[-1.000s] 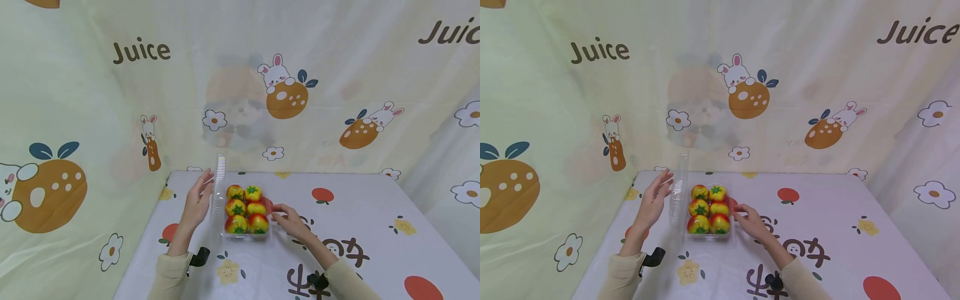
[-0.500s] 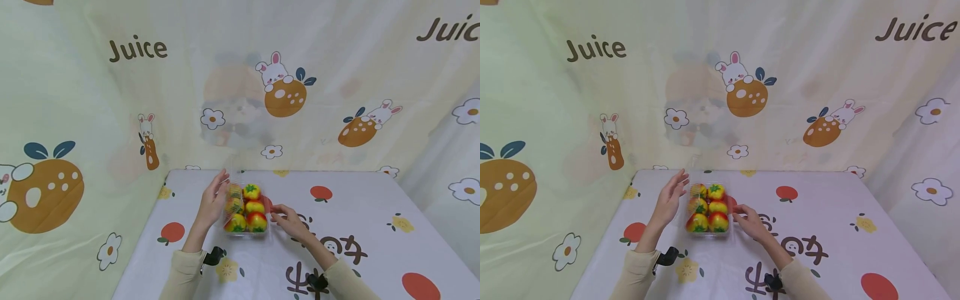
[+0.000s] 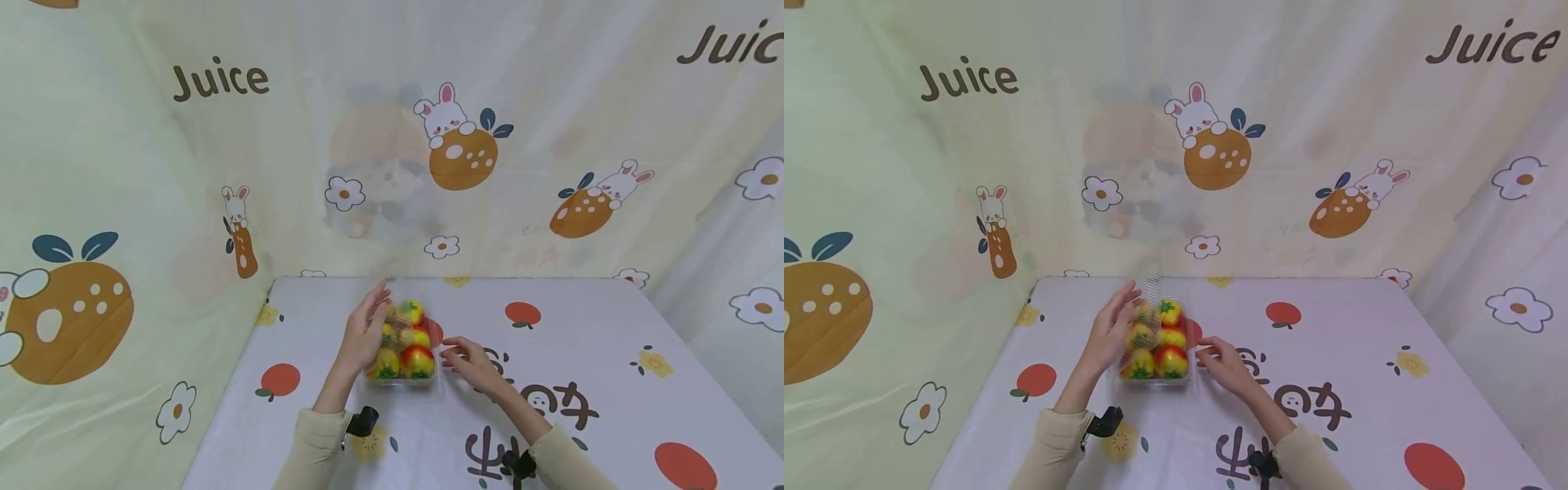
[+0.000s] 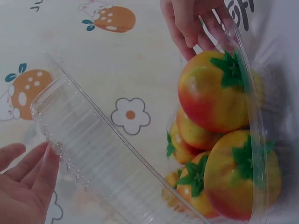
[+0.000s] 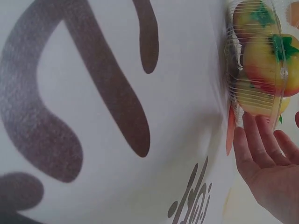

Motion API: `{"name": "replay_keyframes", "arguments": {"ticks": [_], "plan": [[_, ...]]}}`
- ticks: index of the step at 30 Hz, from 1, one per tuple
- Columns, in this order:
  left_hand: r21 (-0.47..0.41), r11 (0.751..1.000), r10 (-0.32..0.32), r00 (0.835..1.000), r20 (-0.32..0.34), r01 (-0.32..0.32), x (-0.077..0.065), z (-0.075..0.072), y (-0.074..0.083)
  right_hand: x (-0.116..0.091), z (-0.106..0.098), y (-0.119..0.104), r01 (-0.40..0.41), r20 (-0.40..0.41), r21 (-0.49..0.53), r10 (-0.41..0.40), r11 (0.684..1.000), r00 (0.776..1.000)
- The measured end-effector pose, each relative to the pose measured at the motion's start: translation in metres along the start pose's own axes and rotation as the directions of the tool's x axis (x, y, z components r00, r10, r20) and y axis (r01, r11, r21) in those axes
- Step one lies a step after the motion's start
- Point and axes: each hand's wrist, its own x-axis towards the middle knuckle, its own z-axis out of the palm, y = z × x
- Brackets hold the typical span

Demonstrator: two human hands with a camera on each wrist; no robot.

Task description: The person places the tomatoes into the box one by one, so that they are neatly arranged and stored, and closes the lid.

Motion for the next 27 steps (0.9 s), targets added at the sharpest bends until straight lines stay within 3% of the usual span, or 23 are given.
{"name": "replay_keyframes", "arguments": {"ticks": [7,19,27], "plan": [[-0.04,0.999,-0.013,1.0,0.026,0.014,0.001,0.011,-0.002,0.0,0.0,0.004,0.021,0.022,0.019,-0.021,1.0,1.0],[0.042,0.998,-0.037,0.999,0.038,0.035,0.001,0.031,-0.011,-0.001,-0.001,0.007,0.009,0.026,0.04,-0.01,0.999,1.0],[0.023,0.998,-0.052,0.998,0.047,0.05,0.0,0.041,-0.015,-0.01,-0.005,-0.014,0.0,0.063,0.066,-0.004,0.998,0.998]]}}
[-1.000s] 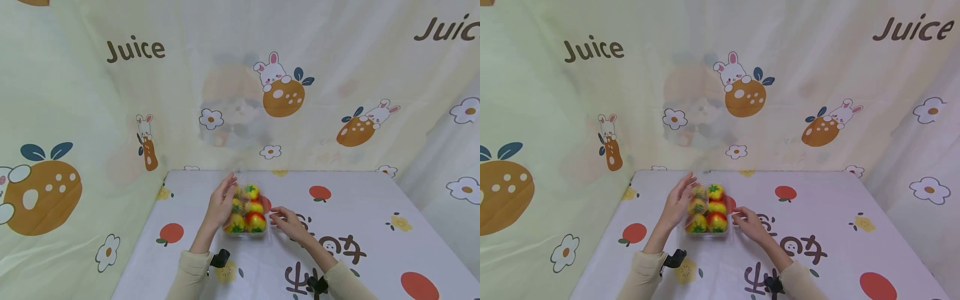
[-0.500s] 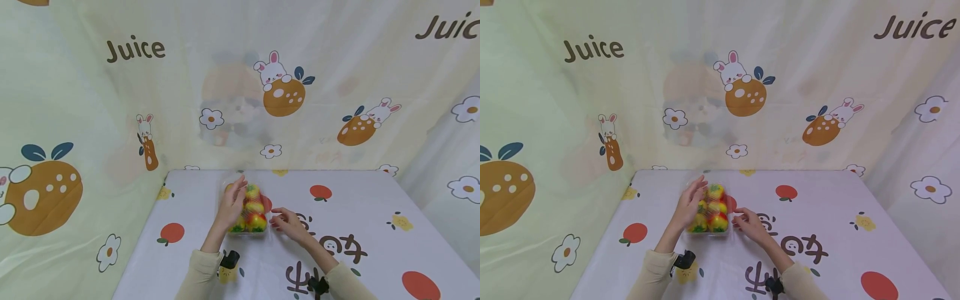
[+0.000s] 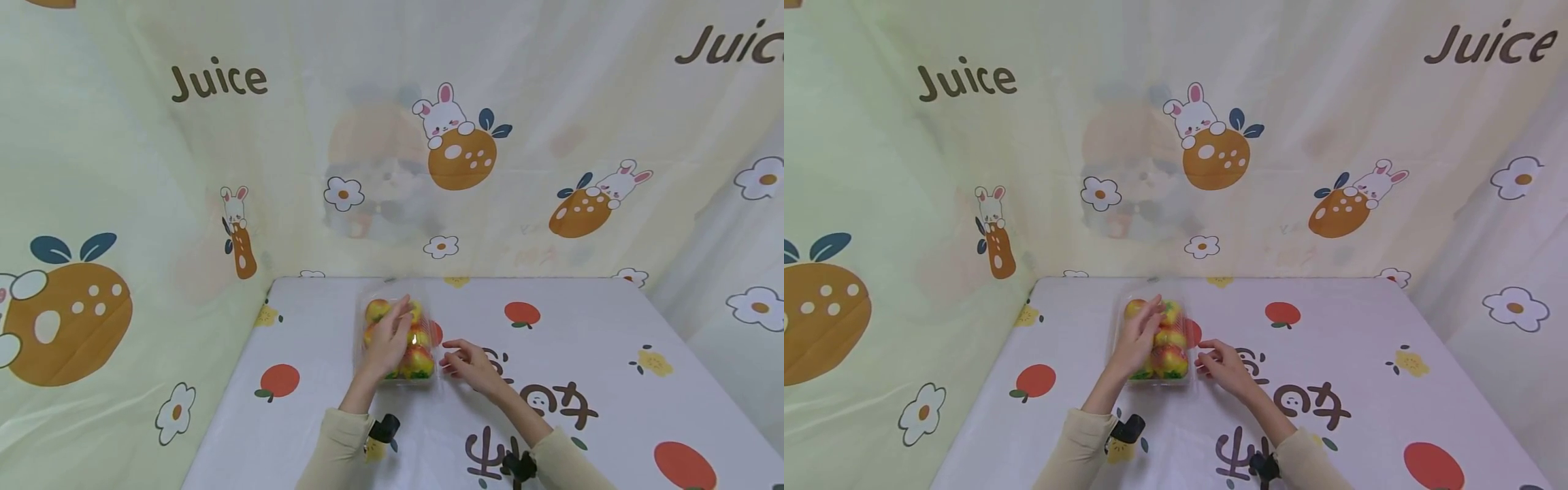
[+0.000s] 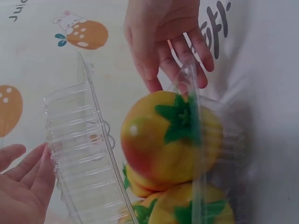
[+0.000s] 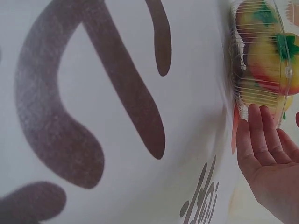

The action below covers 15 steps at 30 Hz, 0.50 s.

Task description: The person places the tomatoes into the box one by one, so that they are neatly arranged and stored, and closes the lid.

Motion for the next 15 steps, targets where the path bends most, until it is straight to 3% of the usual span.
{"name": "replay_keyframes", "arguments": {"ticks": [6,10,15], "plan": [[0.01,1.0,-0.007,1.0,0.009,0.007,0.0,0.005,-0.005,-0.012,0.001,-0.022,-0.012,0.006,0.003,0.012,1.0,1.0],[0.001,1.0,-0.016,1.0,0.022,0.016,0.0,0.008,-0.007,-0.012,0.001,-0.02,-0.003,0.002,0.007,0.003,1.0,1.0],[0.036,0.996,-0.081,0.995,0.052,0.079,-0.001,0.015,-0.015,-0.012,0.001,-0.015,-0.002,0.004,0.019,0.002,1.0,1.0]]}}
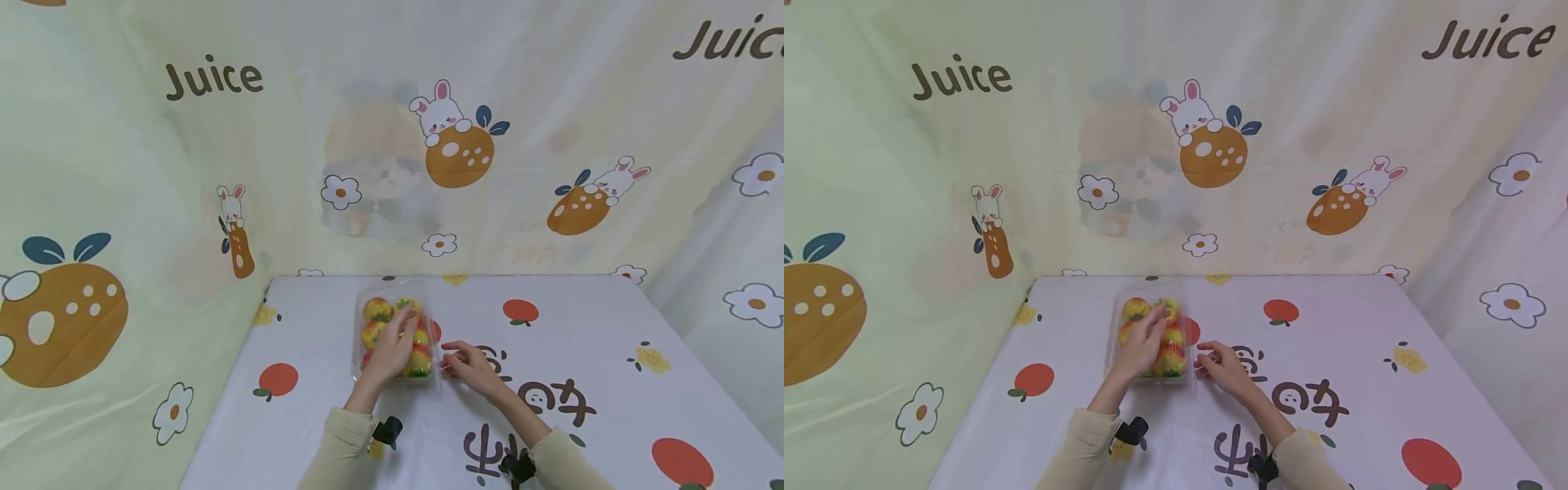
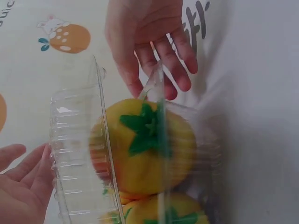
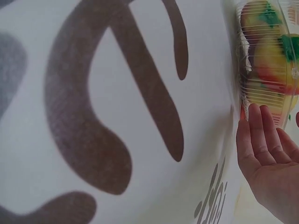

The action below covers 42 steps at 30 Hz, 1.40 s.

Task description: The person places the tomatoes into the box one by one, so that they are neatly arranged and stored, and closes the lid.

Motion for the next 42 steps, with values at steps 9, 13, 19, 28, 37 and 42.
{"name": "replay_keyframes", "arguments": {"ticks": [9,13,19,28,37,42], "plan": [[0.029,0.999,-0.016,1.0,0.004,0.016,-0.002,0.008,-0.005,0.006,-0.001,0.019,-0.009,-0.016,0.026,0.01,1.0,1.0],[0.028,1.0,-0.01,1.0,0.008,0.01,-0.002,0.01,-0.005,0.014,-0.002,0.038,-0.017,-0.036,0.019,0.018,1.0,0.999],[0.045,0.999,-0.008,1.0,0.014,0.008,-0.002,0.012,-0.006,0.016,-0.002,0.046,-0.018,-0.024,0.031,0.018,0.999,1.0],[0.091,0.981,0.186,0.968,-0.168,-0.172,0.002,0.003,-0.013,0.002,-0.001,0.016,0.006,-0.008,0.05,-0.006,0.999,1.0],[0.186,0.97,0.207,0.939,-0.275,-0.159,0.001,-0.013,-0.007,0.017,-0.002,0.047,-0.019,-0.024,0.033,0.02,0.999,1.0],[0.244,0.961,0.194,0.947,-0.256,-0.131,-0.001,-0.017,-0.005,0.018,-0.002,0.048,-0.022,-0.032,0.017,0.023,1.0,0.999]]}}
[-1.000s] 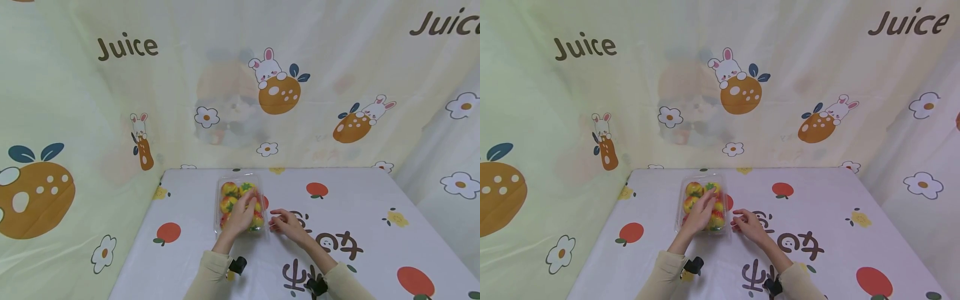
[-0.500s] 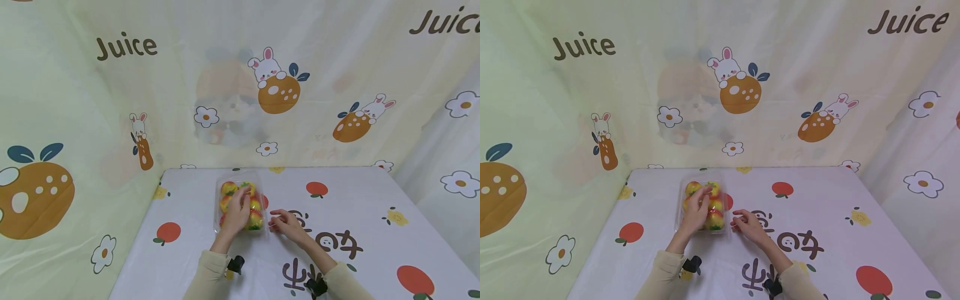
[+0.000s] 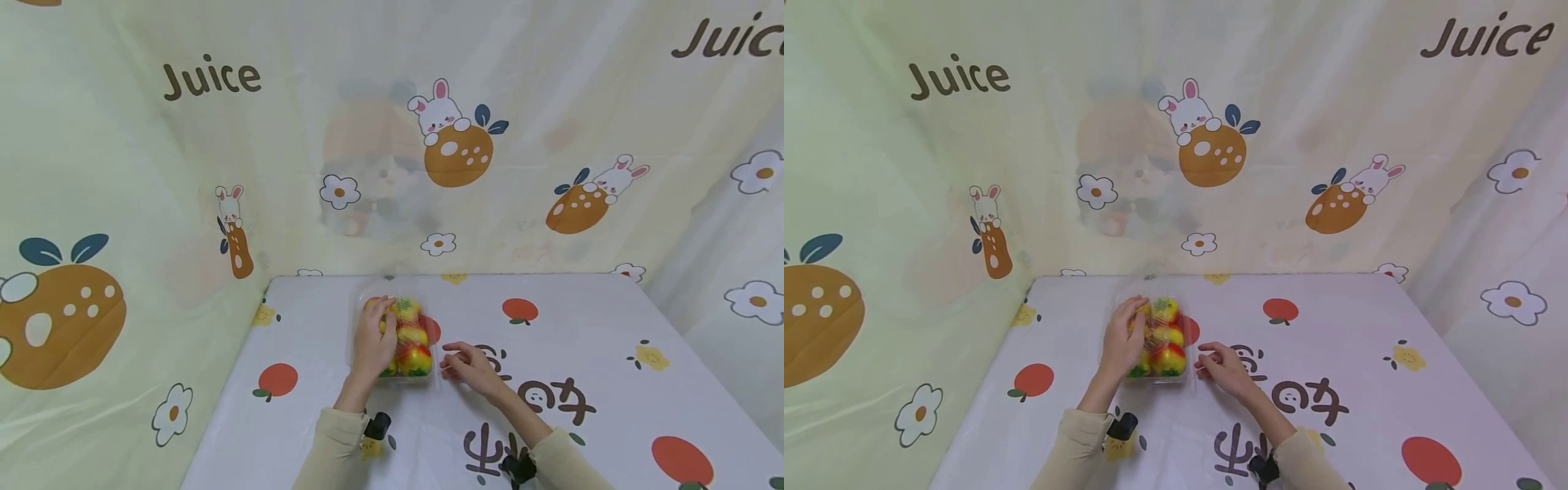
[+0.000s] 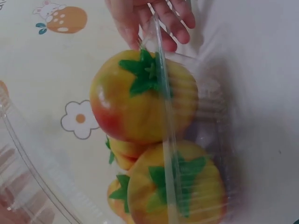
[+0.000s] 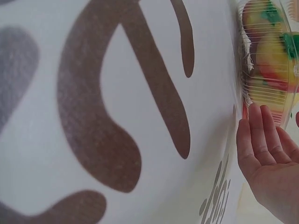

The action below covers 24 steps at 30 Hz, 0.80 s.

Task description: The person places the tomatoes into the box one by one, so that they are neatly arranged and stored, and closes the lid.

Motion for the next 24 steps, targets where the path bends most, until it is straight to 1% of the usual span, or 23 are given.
{"name": "replay_keyframes", "arguments": {"ticks": [1,4,8,14,17,21,24], "plan": [[0.011,1.0,0.002,1.0,0.01,-0.003,0.0,0.0,0.0,0.0,0.0,0.0,-0.003,-0.002,-0.003,0.003,1.0,1.0],[0.04,0.999,0.014,0.999,0.04,-0.016,-0.002,0.001,-0.004,-0.007,-0.001,-0.017,-0.003,0.013,0.004,0.003,1.0,1.0],[0.043,0.999,0.016,0.998,0.068,-0.019,-0.004,0.004,-0.006,-0.017,0.0,-0.04,0.0,0.032,0.022,-0.001,1.0,0.999],[0.046,0.999,0.02,0.996,0.082,-0.024,-0.006,0.007,-0.008,-0.016,0.001,-0.036,-0.004,0.023,0.03,0.003,1.0,1.0],[0.057,0.997,0.04,0.995,0.09,-0.045,-0.006,0.01,-0.011,-0.016,0.001,-0.034,-0.01,0.018,0.033,0.01,0.999,1.0],[0.066,0.996,0.048,0.992,0.121,-0.056,-0.007,0.013,-0.014,-0.017,0.0,-0.036,-0.011,0.018,0.037,0.01,0.999,1.0],[0.069,0.997,0.031,0.988,0.154,-0.042,-0.008,0.014,-0.015,-0.019,0.0,-0.04,-0.005,0.019,0.035,0.005,0.999,1.0]]}}
